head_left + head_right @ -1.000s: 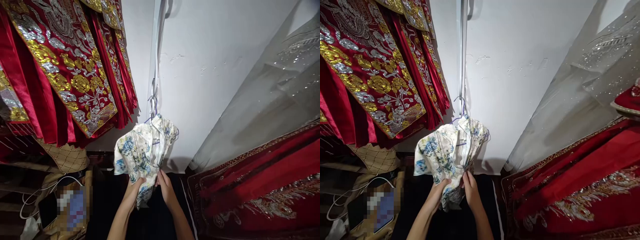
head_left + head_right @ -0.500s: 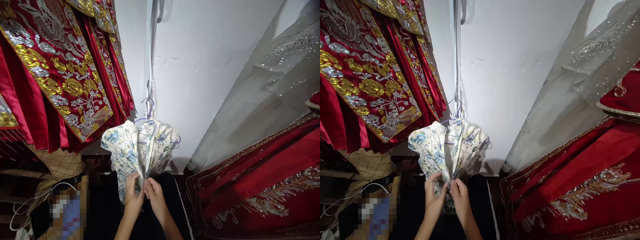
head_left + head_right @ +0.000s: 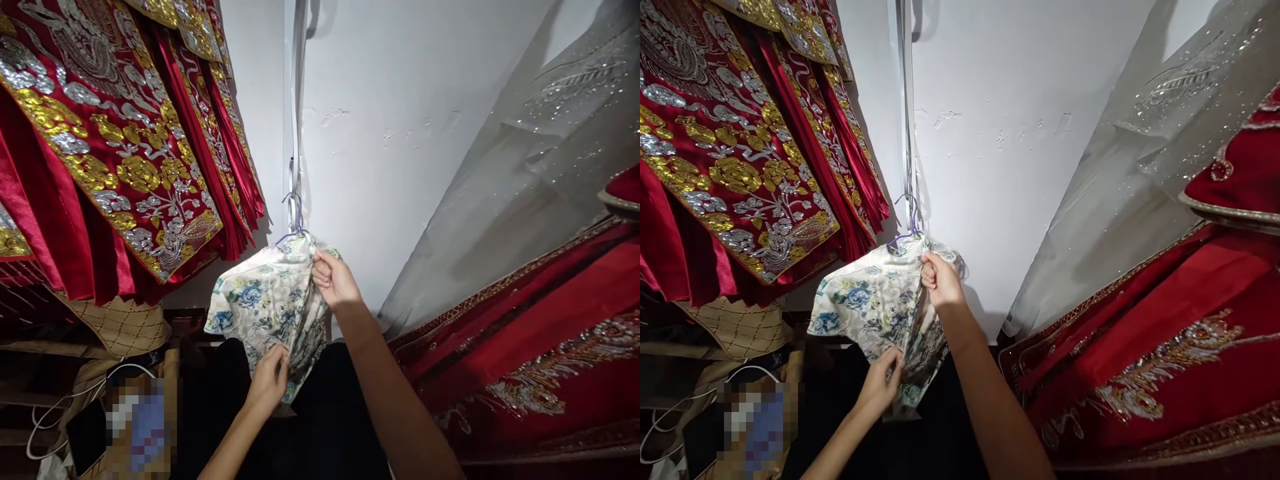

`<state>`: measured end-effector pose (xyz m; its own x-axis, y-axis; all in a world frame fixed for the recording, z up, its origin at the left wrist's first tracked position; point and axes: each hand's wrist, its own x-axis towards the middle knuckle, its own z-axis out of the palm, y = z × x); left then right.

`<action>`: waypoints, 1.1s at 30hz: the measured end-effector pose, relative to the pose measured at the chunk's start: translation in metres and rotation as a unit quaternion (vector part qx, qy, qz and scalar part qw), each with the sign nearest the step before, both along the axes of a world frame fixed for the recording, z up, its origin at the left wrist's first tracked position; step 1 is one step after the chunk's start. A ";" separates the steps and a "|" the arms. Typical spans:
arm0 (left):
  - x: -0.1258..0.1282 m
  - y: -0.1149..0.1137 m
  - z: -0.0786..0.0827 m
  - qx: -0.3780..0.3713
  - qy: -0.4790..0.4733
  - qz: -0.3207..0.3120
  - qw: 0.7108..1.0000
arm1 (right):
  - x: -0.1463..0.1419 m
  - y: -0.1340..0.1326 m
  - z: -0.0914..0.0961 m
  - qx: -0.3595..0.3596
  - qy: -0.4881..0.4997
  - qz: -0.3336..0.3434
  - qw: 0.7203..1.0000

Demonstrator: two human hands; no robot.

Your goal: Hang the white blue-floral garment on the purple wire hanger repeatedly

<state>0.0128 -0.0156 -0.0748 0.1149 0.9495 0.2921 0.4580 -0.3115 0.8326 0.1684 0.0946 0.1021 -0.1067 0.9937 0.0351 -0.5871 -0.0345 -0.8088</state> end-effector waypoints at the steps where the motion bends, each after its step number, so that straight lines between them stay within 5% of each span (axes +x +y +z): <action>1: -0.005 0.005 0.005 0.000 0.005 0.000 1.000 | -0.001 0.002 0.006 0.012 0.008 -0.012 1.000; 4: -0.016 0.019 0.040 0.019 -0.013 0.002 1.000 | -0.007 -0.009 0.003 0.050 -0.005 -0.050 0.997; 8: -0.013 0.040 0.117 0.139 -0.075 0.057 0.986 | -0.017 -0.036 -0.008 0.077 -0.115 -0.051 0.989; 11: -0.006 0.057 0.167 0.224 -0.016 0.064 0.972 | -0.022 -0.041 -0.003 0.104 -0.182 -0.038 0.977; 13: -0.004 0.066 0.184 0.257 0.023 0.058 0.964 | -0.022 -0.038 -0.003 0.129 -0.197 -0.056 0.970; 16: -0.006 0.069 0.189 0.297 0.040 0.078 0.951 | -0.023 -0.032 -0.013 0.160 -0.214 -0.088 0.960; 20: -0.009 0.065 0.174 0.311 0.037 0.151 0.938 | -0.034 -0.022 -0.033 0.172 -0.246 -0.081 0.951; 23: -0.003 0.063 0.168 0.301 0.018 0.163 0.939 | -0.045 -0.009 -0.046 0.157 -0.225 -0.051 0.960; 27: -0.003 0.064 0.177 0.320 -0.042 0.181 0.929 | -0.051 -0.001 -0.075 0.092 -0.218 -0.046 0.971; 30: -0.033 0.062 0.180 0.309 -0.150 0.264 0.901 | -0.051 -0.023 -0.107 0.054 -0.214 -0.067 0.973; 33: -0.081 0.050 0.152 0.201 -0.358 0.322 0.853 | -0.053 -0.061 -0.130 0.023 -0.166 -0.052 0.984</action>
